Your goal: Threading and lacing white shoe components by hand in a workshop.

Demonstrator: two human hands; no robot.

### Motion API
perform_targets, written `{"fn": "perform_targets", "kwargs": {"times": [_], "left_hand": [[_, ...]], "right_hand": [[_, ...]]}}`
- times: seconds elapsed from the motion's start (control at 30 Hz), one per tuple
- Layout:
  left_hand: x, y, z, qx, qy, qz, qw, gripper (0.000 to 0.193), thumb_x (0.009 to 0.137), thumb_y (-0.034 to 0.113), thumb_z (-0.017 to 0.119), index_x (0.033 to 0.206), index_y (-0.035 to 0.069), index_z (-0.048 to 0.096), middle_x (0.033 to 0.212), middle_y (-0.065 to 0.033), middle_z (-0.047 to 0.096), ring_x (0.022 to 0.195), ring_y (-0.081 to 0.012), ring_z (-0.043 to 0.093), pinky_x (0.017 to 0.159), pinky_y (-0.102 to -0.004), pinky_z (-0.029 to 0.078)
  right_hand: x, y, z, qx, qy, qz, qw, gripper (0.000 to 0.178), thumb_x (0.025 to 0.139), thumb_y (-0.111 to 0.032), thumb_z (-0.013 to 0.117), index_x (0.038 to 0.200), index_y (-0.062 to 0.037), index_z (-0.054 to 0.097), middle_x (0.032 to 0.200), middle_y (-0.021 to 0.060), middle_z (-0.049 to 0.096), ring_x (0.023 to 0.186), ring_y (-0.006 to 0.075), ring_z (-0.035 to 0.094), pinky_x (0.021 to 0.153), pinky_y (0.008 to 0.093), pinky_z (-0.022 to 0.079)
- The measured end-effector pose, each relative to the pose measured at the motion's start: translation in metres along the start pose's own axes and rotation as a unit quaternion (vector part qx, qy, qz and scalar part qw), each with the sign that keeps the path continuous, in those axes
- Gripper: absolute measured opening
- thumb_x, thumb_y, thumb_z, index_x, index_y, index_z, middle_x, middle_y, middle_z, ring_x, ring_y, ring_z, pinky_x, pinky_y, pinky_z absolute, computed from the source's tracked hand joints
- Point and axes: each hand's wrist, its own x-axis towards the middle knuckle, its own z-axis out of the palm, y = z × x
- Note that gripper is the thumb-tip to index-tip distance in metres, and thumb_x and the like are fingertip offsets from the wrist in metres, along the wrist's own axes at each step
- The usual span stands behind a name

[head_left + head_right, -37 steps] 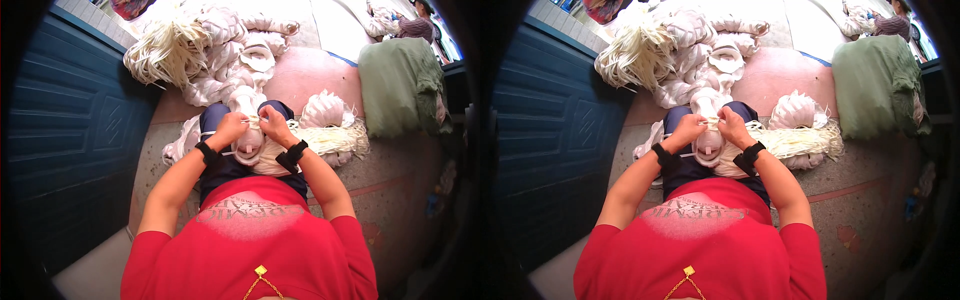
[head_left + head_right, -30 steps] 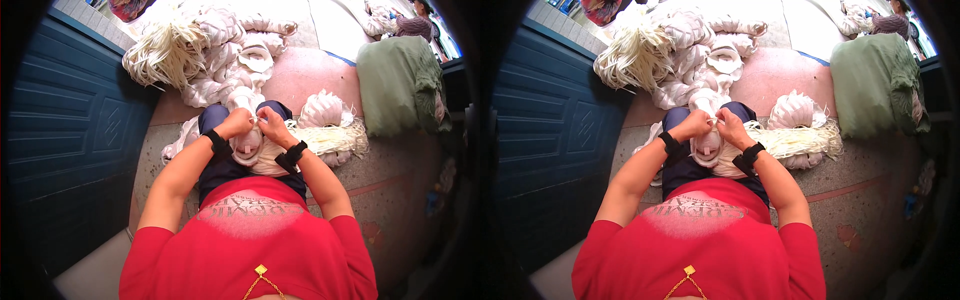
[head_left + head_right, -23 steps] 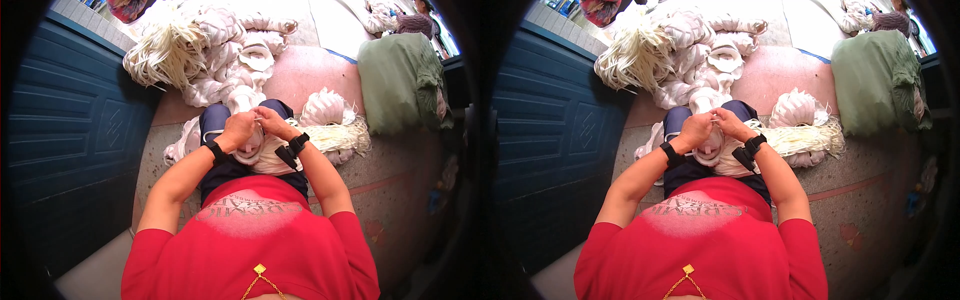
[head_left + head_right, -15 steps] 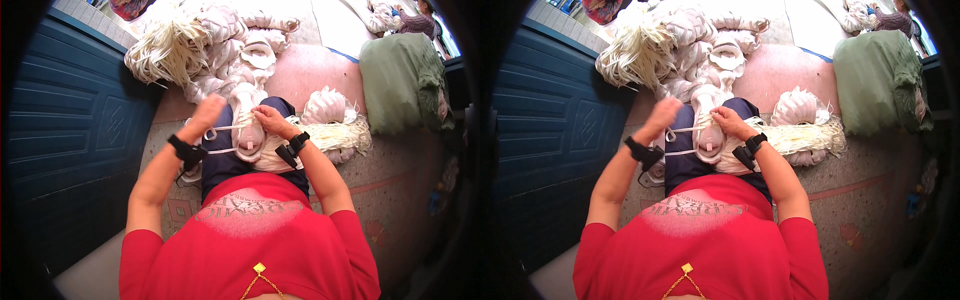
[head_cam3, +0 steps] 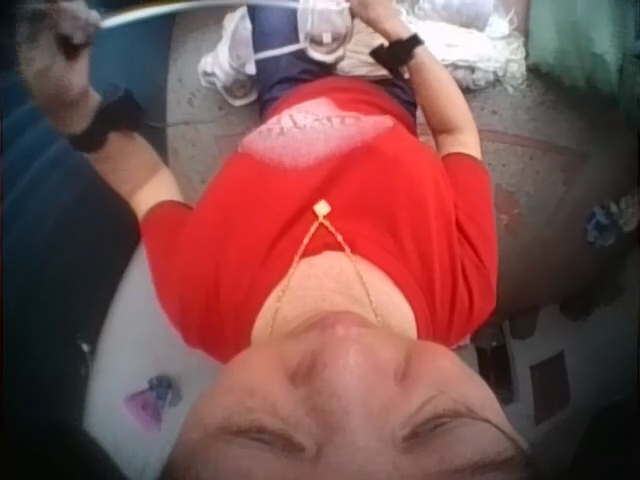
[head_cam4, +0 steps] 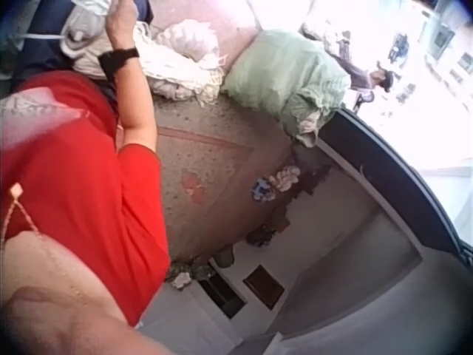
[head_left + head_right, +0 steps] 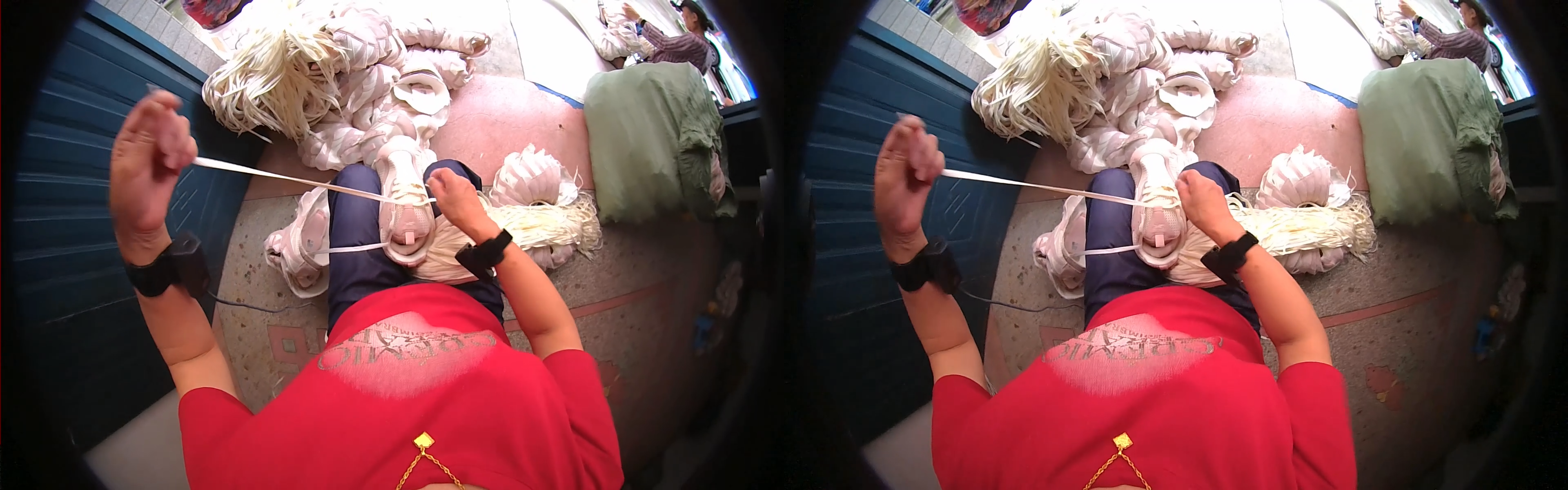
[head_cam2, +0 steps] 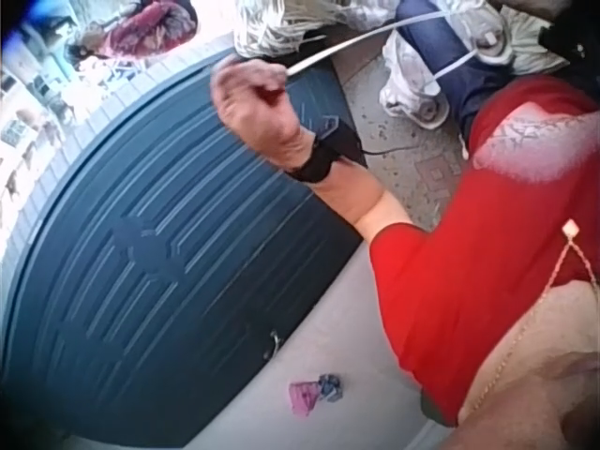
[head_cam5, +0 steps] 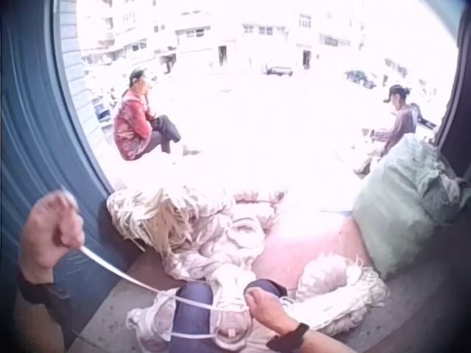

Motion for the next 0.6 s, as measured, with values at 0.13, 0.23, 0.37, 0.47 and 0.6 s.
{"fn": "perform_targets", "kwargs": {"times": [0.13, 0.23, 0.37, 0.47, 0.6], "left_hand": [[-0.008, -0.076, 0.011, 0.339, 0.078, -0.125, 0.929, 0.014, 0.083, 0.011, 0.054, 0.094, 0.004, 0.061, 0.074, 0.0029, 0.055, 0.060, -0.0035, 0.045, 0.054, -0.0173, 0.039], [-0.038, -0.167, 0.024, 0.287, -0.058, -0.215, 0.932, 0.015, 0.083, 0.014, 0.054, 0.089, 0.002, 0.060, 0.073, -0.0013, 0.057, 0.064, -0.0075, 0.054, 0.057, -0.0216, 0.044], [-0.063, -0.255, 0.061, 0.358, -0.110, -0.172, 0.911, 0.013, 0.080, 0.012, 0.054, 0.078, 0.000, 0.060, 0.065, -0.0067, 0.059, 0.059, -0.0160, 0.056, 0.055, -0.0277, 0.044], [-0.060, -0.270, 0.076, 0.547, -0.041, 0.015, 0.836, 0.010, 0.075, 0.012, 0.056, 0.076, 0.003, 0.060, 0.072, -0.0105, 0.058, 0.074, -0.0298, 0.053, 0.066, -0.0367, 0.043], [-0.054, -0.275, 0.083, 0.597, -0.019, 0.080, 0.798, 0.008, 0.074, 0.012, 0.057, 0.076, 0.005, 0.060, 0.077, -0.0084, 0.058, 0.081, -0.0268, 0.050, 0.071, -0.0382, 0.041]], "right_hand": [[-0.009, 0.022, -0.018, 0.047, -0.117, -0.020, 0.992, 0.024, 0.082, -0.017, 0.046, 0.090, 0.0025, 0.057, 0.080, 0.0242, 0.058, 0.078, 0.0368, 0.057, 0.069, 0.0397, 0.044], [-0.019, 0.011, -0.021, 0.056, -0.194, 0.015, 0.979, 0.024, 0.081, -0.016, 0.048, 0.088, 0.0040, 0.059, 0.079, 0.0248, 0.058, 0.074, 0.0358, 0.058, 0.068, 0.0367, 0.044], [-0.026, 0.018, -0.010, -0.071, -0.159, -0.026, 0.984, 0.022, 0.080, -0.013, 0.047, 0.076, 0.0047, 0.059, 0.072, 0.0244, 0.058, 0.071, 0.0354, 0.058, 0.065, 0.0406, 0.045], [-0.028, 0.016, -0.004, -0.176, -0.077, -0.054, 0.980, 0.020, 0.077, -0.012, 0.045, 0.067, 0.0011, 0.056, 0.071, 0.0207, 0.056, 0.069, 0.0349, 0.056, 0.065, 0.0447, 0.044], [-0.029, 0.019, 0.001, -0.240, -0.027, -0.105, 0.965, 0.013, 0.072, -0.011, 0.048, 0.067, -0.0031, 0.057, 0.073, 0.0147, 0.053, 0.072, 0.0308, 0.053, 0.063, 0.0407, 0.042]]}}
